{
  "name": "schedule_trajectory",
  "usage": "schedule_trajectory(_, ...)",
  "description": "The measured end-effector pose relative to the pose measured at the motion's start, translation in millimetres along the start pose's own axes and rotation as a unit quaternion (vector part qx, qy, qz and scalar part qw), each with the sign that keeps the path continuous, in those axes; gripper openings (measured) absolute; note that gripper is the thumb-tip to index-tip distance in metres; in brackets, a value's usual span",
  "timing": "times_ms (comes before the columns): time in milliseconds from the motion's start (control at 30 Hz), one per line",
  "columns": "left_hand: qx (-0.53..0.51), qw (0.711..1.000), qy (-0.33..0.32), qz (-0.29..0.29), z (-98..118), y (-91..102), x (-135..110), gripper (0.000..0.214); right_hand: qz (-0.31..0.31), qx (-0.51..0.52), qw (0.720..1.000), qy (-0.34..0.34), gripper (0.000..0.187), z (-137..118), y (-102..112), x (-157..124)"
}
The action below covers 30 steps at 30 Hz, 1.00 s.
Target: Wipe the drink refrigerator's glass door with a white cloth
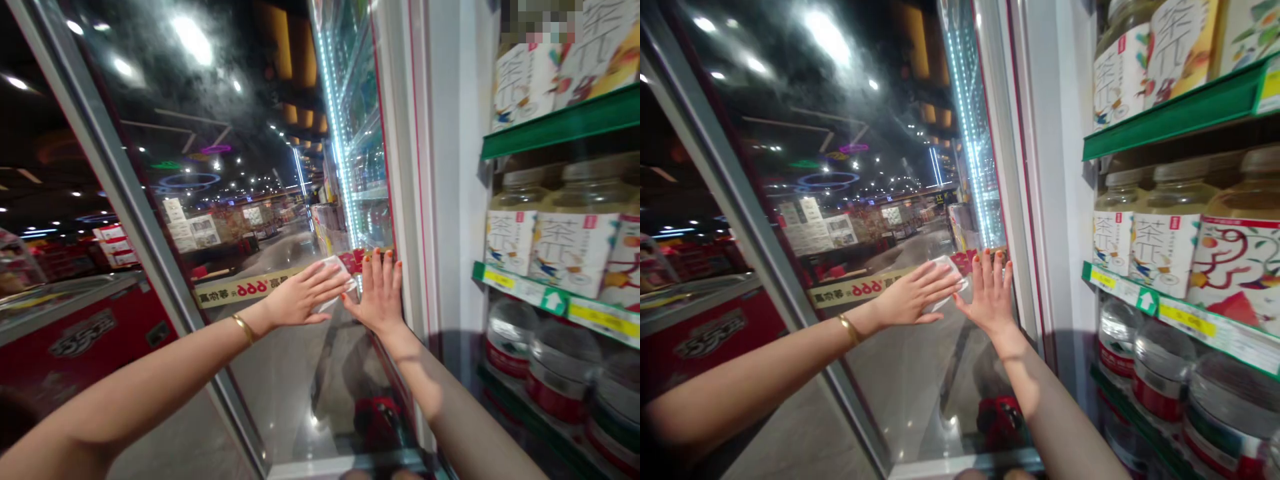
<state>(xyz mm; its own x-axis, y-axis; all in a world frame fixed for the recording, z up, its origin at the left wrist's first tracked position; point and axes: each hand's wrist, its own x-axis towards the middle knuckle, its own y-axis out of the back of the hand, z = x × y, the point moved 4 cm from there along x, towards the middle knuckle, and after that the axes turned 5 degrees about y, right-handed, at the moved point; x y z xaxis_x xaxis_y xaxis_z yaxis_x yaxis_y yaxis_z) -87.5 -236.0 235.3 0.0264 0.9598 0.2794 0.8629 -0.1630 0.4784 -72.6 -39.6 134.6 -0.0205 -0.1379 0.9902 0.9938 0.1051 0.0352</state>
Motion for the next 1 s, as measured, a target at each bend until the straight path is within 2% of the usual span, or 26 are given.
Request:
schedule_trajectory(33,-0.003,1.000,-0.020,-0.012,-5,3.8,-9,0.075,0.006,0.000,1.000,0.007,0.111,0,1,-1)
schedule_trajectory(67,-0.001,1.000,-0.001,-0.009,-20,11.3,-14,0.074,0.011,-0.001,1.000,0.014,0.113,-1,2,-1)
schedule_trajectory(100,0.004,0.999,0.050,0.009,-42,21.5,-14,0.075,0.016,-0.003,1.000,0.019,0.115,-1,2,-1)
schedule_trajectory(167,0.011,0.977,0.201,0.072,-88,42.8,0,0.077,0.024,-0.008,0.999,0.025,0.118,-1,3,0)
schedule_trajectory(200,0.010,0.957,0.270,0.107,-102,50.0,13,0.079,0.030,-0.008,0.999,0.026,0.118,0,4,0)
schedule_trajectory(233,0.003,0.939,0.316,0.137,-107,52.7,27,0.081,0.037,-0.007,0.999,0.029,0.117,0,4,-1)
schedule_trajectory(267,-0.007,0.931,0.331,0.156,-100,50.1,42,0.082,0.047,-0.004,0.998,0.032,0.115,1,5,-1)
schedule_trajectory(300,-0.020,0.936,0.312,0.160,-85,42.8,55,0.081,0.059,0.001,0.998,0.037,0.112,1,5,-2)
schedule_trajectory(333,-0.035,0.954,0.260,0.148,-62,31.9,65,0.080,0.072,0.008,0.996,0.043,0.108,2,6,-3)
schedule_trajectory(367,-0.051,0.976,0.172,0.121,-34,19.1,69,0.076,0.084,0.015,0.995,0.050,0.106,3,6,-5)
schedule_trajectory(400,-0.067,0.991,0.074,0.085,-7,6.5,66,0.071,0.095,0.023,0.994,0.054,0.104,5,6,-7)
schedule_trajectory(433,-0.073,0.996,0.007,0.059,13,-2.9,58,0.067,0.102,0.033,0.993,0.057,0.104,6,6,-10)
schedule_trajectory(467,-0.076,0.996,-0.044,0.035,25,-8.5,46,0.064,0.105,0.043,0.992,0.057,0.104,7,6,-12)
schedule_trajectory(500,-0.073,0.995,-0.059,0.019,26,-9.4,35,0.063,0.107,0.055,0.991,0.056,0.105,9,5,-14)
schedule_trajectory(533,-0.065,0.997,-0.042,0.015,18,-5.9,28,0.065,0.106,0.067,0.991,0.056,0.105,9,4,-16)
schedule_trajectory(600,-0.039,0.996,0.065,0.037,-15,10.6,31,0.071,0.108,0.085,0.989,0.059,0.105,9,3,-19)
schedule_trajectory(667,-0.013,0.974,0.207,0.090,-42,27.7,55,0.075,0.110,0.095,0.987,0.062,0.105,9,3,-20)
schedule_trajectory(700,-0.008,0.963,0.249,0.108,-45,31.4,71,0.076,0.111,0.098,0.987,0.060,0.106,9,4,-20)
schedule_trajectory(733,-0.009,0.960,0.256,0.111,-39,30.3,88,0.076,0.111,0.101,0.987,0.057,0.106,10,5,-20)
schedule_trajectory(767,-0.014,0.968,0.232,0.097,-25,24.7,103,0.076,0.111,0.104,0.987,0.053,0.105,11,6,-20)
schedule_trajectory(833,-0.029,0.991,0.124,0.032,16,5.4,114,0.074,0.111,0.111,0.986,0.052,0.102,15,12,-21)
schedule_trajectory(900,-0.038,0.998,0.033,-0.024,48,-11.7,89,0.069,0.103,0.116,0.986,0.053,0.099,19,21,-22)
schedule_trajectory(933,-0.038,0.999,0.017,-0.032,53,-15.1,64,0.067,0.094,0.117,0.987,0.051,0.098,20,27,-21)
schedule_trajectory(1000,-0.027,0.998,0.048,-0.007,36,-8.3,4,0.065,0.075,0.118,0.989,0.046,0.094,22,39,-14)
